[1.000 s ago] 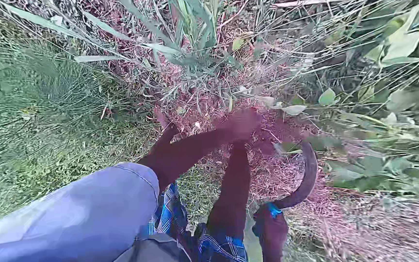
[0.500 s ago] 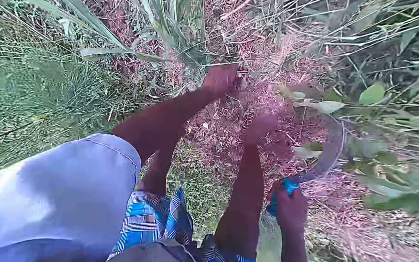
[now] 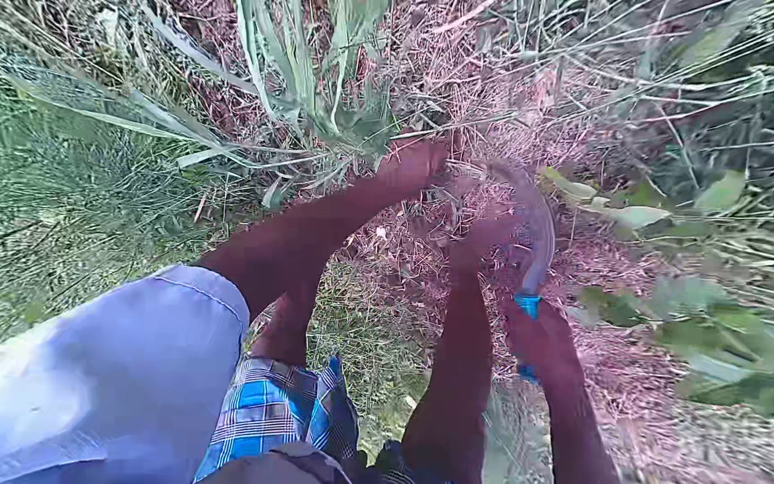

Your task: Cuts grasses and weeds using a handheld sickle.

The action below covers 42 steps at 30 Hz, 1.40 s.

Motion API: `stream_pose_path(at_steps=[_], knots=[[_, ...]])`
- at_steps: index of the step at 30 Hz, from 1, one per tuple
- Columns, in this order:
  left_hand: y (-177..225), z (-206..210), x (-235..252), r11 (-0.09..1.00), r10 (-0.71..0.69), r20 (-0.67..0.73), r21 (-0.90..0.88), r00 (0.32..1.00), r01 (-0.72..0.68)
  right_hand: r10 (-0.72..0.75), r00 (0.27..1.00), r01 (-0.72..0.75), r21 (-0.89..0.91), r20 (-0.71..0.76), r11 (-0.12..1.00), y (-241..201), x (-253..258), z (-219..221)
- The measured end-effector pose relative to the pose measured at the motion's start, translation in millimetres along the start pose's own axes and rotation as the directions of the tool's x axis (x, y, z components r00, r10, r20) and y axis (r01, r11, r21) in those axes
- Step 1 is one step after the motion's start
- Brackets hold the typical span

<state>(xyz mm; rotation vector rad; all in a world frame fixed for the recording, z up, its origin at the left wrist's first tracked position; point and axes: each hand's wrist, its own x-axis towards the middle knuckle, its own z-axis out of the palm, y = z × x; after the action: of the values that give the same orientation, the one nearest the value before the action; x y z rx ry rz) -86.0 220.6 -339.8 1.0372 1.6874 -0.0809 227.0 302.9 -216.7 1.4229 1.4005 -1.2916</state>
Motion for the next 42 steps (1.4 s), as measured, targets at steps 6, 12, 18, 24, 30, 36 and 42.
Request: stream_pose_path(at_steps=[6,12,18,24,30,36,42], knots=[[-18,27,-35,0.997,-0.073,-0.075,-0.037,0.994,0.071,-0.068,0.994,0.057,-0.121,-0.082,0.991,-8,-41,1],[-36,9,-30,0.987,0.014,0.038,0.162,0.999,-0.020,0.056,0.994,-0.057,0.007,0.091,0.998,-43,86,13],[-57,-3,-40,0.974,-0.159,0.044,0.168,0.986,0.150,0.007,0.996,0.008,-0.162,0.091,0.987,-6,39,-13],[-52,7,-45,0.968,-0.204,-0.014,0.146,0.979,0.204,-0.028,0.996,0.038,0.120,-0.084,0.992,23,-16,-5],[-23,7,-16,0.962,0.134,-0.341,0.269,0.930,-0.040,-0.055,0.976,0.127,0.348,-0.209,0.929,-31,-6,24],[-42,-9,40,0.957,0.187,-0.360,0.277,0.914,-0.087,-0.085,0.974,0.139,0.259,-0.210,0.956,-35,2,26],[-83,9,4,0.923,-0.373,-0.223,0.012,0.900,0.385,-0.146,0.971,0.189,0.233,-0.192,0.954,-25,16,14]])
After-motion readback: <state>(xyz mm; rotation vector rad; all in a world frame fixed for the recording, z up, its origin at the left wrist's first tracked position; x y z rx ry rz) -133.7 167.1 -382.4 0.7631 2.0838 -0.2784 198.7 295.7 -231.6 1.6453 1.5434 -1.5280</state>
